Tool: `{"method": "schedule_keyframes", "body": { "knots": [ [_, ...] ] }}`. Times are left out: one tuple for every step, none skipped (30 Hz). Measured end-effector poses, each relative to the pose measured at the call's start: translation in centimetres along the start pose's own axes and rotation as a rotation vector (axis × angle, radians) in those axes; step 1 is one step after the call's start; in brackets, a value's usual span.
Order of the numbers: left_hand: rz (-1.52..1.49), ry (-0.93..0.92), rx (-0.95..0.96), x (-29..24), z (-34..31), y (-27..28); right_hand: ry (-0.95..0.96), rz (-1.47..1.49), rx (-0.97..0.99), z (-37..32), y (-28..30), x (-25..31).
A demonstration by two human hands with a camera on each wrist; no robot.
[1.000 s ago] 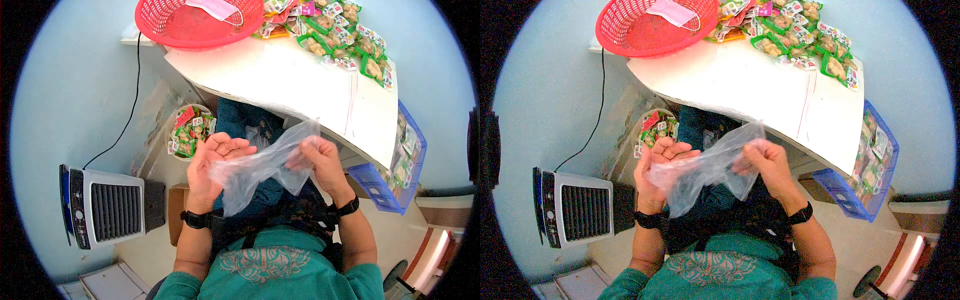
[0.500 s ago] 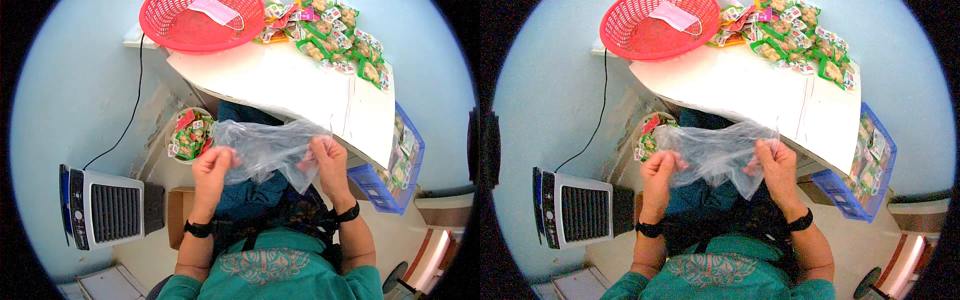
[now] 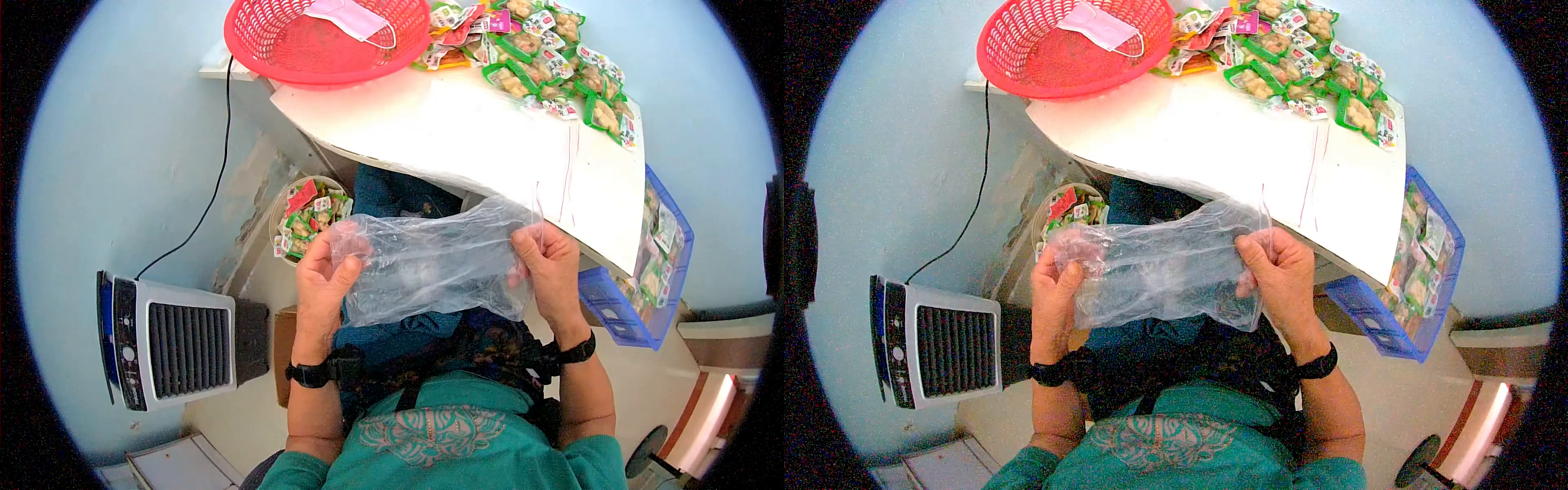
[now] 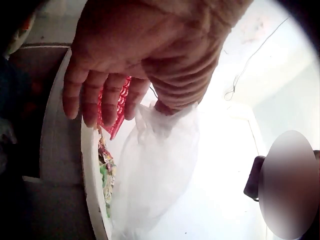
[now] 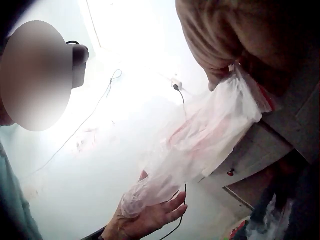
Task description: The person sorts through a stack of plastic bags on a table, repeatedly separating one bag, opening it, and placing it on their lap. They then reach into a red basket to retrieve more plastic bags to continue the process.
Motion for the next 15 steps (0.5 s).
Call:
{"method": "schedule_keyframes", "body": {
  "knots": [
    [-0.006,-0.006,-0.002,-0.3,-0.1,-0.1,-0.002,-0.013,-0.002,0.0,0.0,0.0],
    [0.006,-0.006,0.019,-0.4,-0.1,-0.3,-0.009,-0.027,-0.017,-0.1,0.1,0.1],
    [0.017,-0.006,0.041,-0.6,0.0,-0.4,-0.015,-0.042,-0.033,-0.1,0.3,0.2],
    [0.029,-0.005,0.063,-0.8,-0.1,-0.6,-0.022,-0.056,-0.049,-0.2,0.4,0.3],
    [-0.036,0.022,0.078,-1.0,-0.3,-0.8,-0.027,-0.067,-0.059,-0.2,0.4,0.3],
    [-0.103,0.048,0.096,-1.4,-0.7,-1.1,-0.03,-0.081,-0.07,-0.2,0.4,0.3],
    [-0.175,0.075,0.125,-1.5,-0.9,-1.8,-0.029,-0.102,-0.09,-0.3,0.6,0.5],
    [-0.137,0.062,0.103,-1.6,-1.0,-1.9,-0.04,-0.121,-0.062,-0.3,0.4,0.7],
    [-0.103,0.053,0.091,-1.5,-1.1,-1.9,-0.054,-0.147,-0.045,-0.4,0.2,0.8],
    [-0.07,0.048,0.087,-1.1,-1.0,-1.8,-0.071,-0.175,-0.037,-0.5,0.4,0.8],
    [-0.005,0.057,0.005,-0.3,-0.7,-1.2,-0.056,-0.148,-0.044,-0.7,1.1,0.6],
    [-0.036,0.067,-0.044,0.2,-0.7,-0.7,-0.039,-0.116,-0.042,-0.9,1.5,0.4],
    [-0.065,0.079,-0.093,0.6,-0.6,-0.1,-0.049,-0.092,0.001,-1.1,1.1,0.4],
    [-0.09,0.086,-0.155,0.7,-0.3,0.5,-0.057,-0.061,0.057,-1.0,0.1,0.3],
    [-0.153,0.099,-0.156,0.8,0.2,0.8,-0.067,-0.024,0.122,-0.9,-0.6,0.1]
  ]
}}
Point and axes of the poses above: each hand's wrist, its own z-axis towards the middle knuckle, its own y-axis out of the back of the hand, x = y × z, the point moved 7 cm from there along z, towards the middle knuckle, and after that the axes turned 8 degrees about y, right-handed, at the moved point
